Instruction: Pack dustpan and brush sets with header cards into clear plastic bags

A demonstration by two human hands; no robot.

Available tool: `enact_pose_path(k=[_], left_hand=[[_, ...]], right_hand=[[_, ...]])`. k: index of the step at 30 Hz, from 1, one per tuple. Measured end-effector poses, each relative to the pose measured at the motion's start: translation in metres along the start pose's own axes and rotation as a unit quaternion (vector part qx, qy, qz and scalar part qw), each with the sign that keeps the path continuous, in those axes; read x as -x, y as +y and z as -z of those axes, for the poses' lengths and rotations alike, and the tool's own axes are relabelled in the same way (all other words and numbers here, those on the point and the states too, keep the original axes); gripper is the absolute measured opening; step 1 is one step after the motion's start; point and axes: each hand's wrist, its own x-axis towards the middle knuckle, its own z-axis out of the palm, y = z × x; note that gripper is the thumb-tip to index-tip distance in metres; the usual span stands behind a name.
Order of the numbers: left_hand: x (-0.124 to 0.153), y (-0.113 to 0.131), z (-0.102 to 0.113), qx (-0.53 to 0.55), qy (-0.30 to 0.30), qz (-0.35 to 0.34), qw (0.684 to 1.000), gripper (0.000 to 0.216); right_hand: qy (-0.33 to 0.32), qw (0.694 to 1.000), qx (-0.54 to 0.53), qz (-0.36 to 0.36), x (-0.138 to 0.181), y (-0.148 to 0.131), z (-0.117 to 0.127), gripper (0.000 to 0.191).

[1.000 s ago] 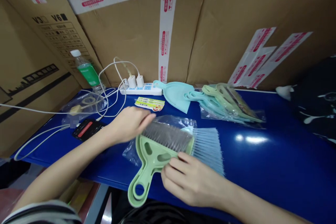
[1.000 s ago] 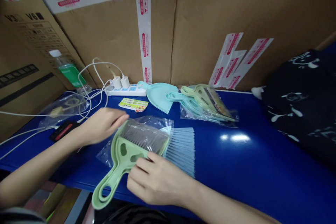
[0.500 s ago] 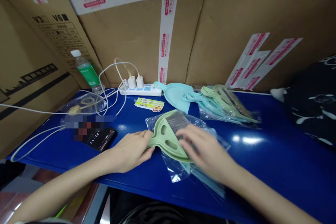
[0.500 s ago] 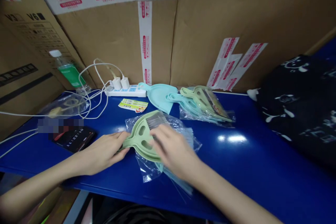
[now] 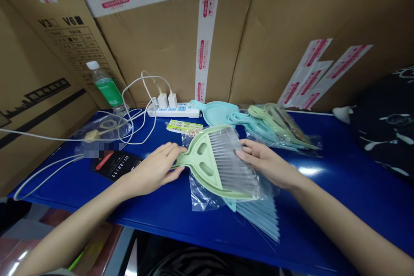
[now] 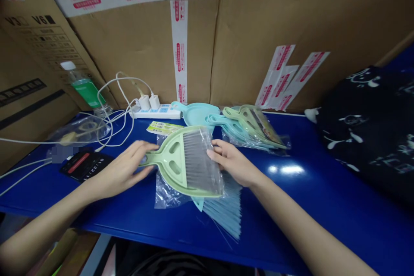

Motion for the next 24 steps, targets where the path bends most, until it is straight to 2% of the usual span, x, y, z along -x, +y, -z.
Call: enact_pose_path(k=[4,8,12,15,17,21,23,24], left_hand=[[0.0,0.005,-0.008,-0.135,0.113,-0.087,0.981,0.043],[0.002,0.009,-0.013,-0.215,0.202,-0.177,0.939,0.032],[0.008,0.0,-0.004,-0.227,0.186,-0.237,0.926,0.031],[0.017,-0.009,0.007,-0.2,0.115,-0.217,0.948,0.036],[0.026,-0.014,0.013,-0.173,0.091,-0.197,0.961,0.036],[0.053,-0.027,0.019,-0.158,0.13,-0.146,0.968,0.038],[0.071,-0.04,0.024,-0.17,0.161,-0.087,0.968,0.036],[0.08,-0.048,0.026,-0.177,0.188,-0.036,0.965,0.036]], right_hand=[[0.017,0.996,-0.082,-0.032,-0.001,-0.001,-0.002,0.058],[0.015,0.994,-0.094,-0.055,-0.001,0.0,-0.001,0.059],[0.006,0.995,-0.079,-0.056,0.001,-0.002,-0.002,0.06],[0.001,0.996,-0.068,-0.056,0.003,-0.004,-0.004,0.061],[-0.003,0.996,-0.06,-0.06,0.004,-0.006,-0.005,0.061],[0.025,0.997,-0.054,-0.053,0.004,-0.006,-0.002,0.064],[0.037,0.997,-0.052,-0.044,0.003,-0.006,0.001,0.062],[0.04,0.997,-0.05,-0.04,0.002,-0.007,0.003,0.061]])
